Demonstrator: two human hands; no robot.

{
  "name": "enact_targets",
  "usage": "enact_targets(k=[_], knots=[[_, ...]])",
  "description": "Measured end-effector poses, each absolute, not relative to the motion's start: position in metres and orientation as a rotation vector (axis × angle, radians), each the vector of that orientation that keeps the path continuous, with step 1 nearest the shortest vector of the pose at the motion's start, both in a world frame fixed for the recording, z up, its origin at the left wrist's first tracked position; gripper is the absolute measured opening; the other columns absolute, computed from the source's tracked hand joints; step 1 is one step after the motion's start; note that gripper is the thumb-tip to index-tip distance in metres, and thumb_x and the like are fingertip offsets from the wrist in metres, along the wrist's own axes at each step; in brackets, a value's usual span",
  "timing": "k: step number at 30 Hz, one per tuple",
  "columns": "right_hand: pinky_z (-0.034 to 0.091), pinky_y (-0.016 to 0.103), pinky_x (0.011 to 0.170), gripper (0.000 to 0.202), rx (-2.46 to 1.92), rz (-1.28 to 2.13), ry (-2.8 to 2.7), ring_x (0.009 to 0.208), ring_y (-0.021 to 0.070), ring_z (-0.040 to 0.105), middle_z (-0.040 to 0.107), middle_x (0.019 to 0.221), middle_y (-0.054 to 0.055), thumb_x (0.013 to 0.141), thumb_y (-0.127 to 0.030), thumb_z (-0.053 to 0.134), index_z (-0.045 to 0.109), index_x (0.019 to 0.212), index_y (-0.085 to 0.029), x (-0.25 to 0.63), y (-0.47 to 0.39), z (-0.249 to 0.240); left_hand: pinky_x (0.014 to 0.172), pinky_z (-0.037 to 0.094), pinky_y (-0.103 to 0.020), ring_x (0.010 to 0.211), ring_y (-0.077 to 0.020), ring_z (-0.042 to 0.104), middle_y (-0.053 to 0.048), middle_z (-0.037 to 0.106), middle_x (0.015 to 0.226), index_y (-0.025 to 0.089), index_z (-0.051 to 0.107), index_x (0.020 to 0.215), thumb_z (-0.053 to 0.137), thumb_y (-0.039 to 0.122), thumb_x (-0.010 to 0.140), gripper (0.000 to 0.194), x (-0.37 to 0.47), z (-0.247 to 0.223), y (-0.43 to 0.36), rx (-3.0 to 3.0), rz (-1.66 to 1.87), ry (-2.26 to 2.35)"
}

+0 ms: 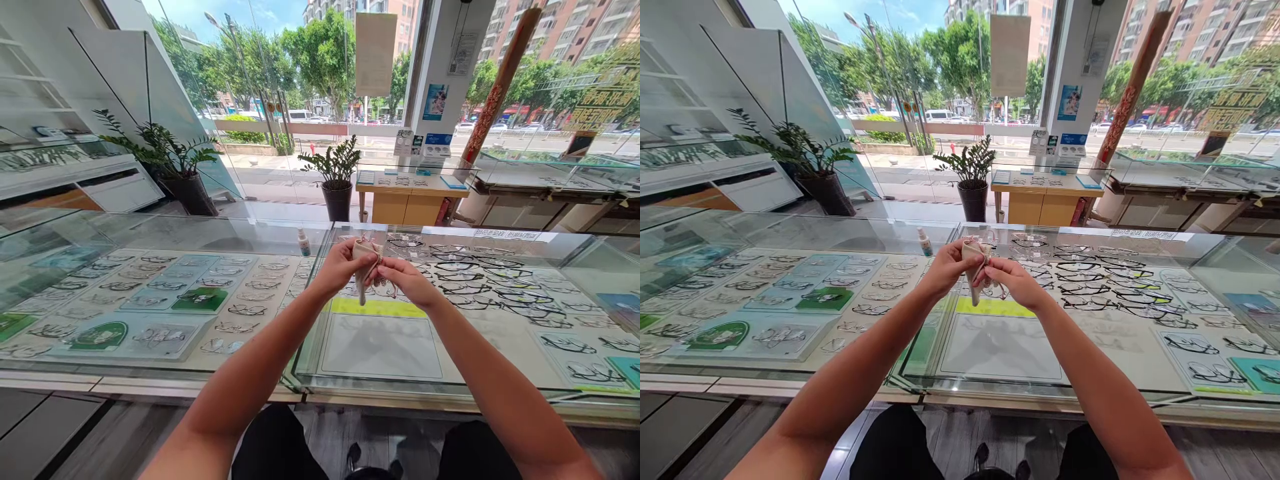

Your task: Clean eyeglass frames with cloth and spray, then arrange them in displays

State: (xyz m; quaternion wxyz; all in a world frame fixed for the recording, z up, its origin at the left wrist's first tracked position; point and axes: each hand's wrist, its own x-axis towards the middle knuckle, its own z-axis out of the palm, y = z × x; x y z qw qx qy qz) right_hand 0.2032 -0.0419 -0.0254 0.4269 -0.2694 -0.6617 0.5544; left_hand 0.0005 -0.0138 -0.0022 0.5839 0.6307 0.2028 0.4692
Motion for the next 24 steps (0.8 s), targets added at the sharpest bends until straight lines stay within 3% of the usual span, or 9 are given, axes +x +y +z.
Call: enact_targets(k=[5, 9, 17, 24], knots=[[0.049, 0.039, 0.096, 0.035, -0.681, 1.388, -1.68, 0.097, 0.0234, 0.068, 0.082, 0.102, 0.008, 0.104, -0.051, 0.068, 0.082, 0.095, -0.021, 0.203, -0.043, -0.021, 0.052, 0.05, -0.027, 0.049, -0.0142, 0.061, -0.002, 0.069, 0.062, 0.016, 0.067, 0.08, 0.079, 0.067, 0.092, 0.054, 0.001, -0.005, -0.013, 1.503, 1.135, 0.55], [0.05, 0.039, 0.093, 0.034, -0.688, 1.407, -1.652, 0.095, 0.0235, 0.069, 0.081, 0.098, 0.007, 0.102, -0.05, 0.068, 0.081, 0.092, -0.021, 0.206, -0.042, -0.019, 0.056, 0.051, -0.026, 0.057, -0.0156, 0.065, -0.005, 0.073, 0.069, 0.014, 0.071, 0.084, 0.074, 0.069, 0.096, 0.057, -0.004, -0.009, -0.004, 1.539, 1.088, 0.519], [0.047, 0.039, 0.09, 0.031, -0.707, 1.37, -1.545, 0.089, 0.0233, 0.066, 0.079, 0.088, 0.008, 0.101, -0.044, 0.066, 0.078, 0.086, -0.02, 0.213, -0.039, -0.018, 0.085, 0.058, -0.03, 0.09, -0.0207, 0.075, -0.01, 0.08, 0.102, 0.014, 0.078, 0.116, 0.092, 0.044, 0.087, 0.044, -0.013, -0.011, 0.002, 1.468, 0.966, 0.374], [0.046, 0.039, 0.09, 0.032, -0.678, 1.383, -1.534, 0.091, 0.0235, 0.065, 0.077, 0.089, 0.008, 0.102, -0.046, 0.065, 0.078, 0.087, -0.021, 0.211, -0.039, -0.022, 0.083, 0.058, -0.03, 0.085, -0.0187, 0.074, -0.008, 0.079, 0.097, 0.016, 0.077, 0.115, 0.091, 0.039, 0.088, 0.038, -0.009, -0.012, 0.0, 1.43, 0.979, 0.362]])
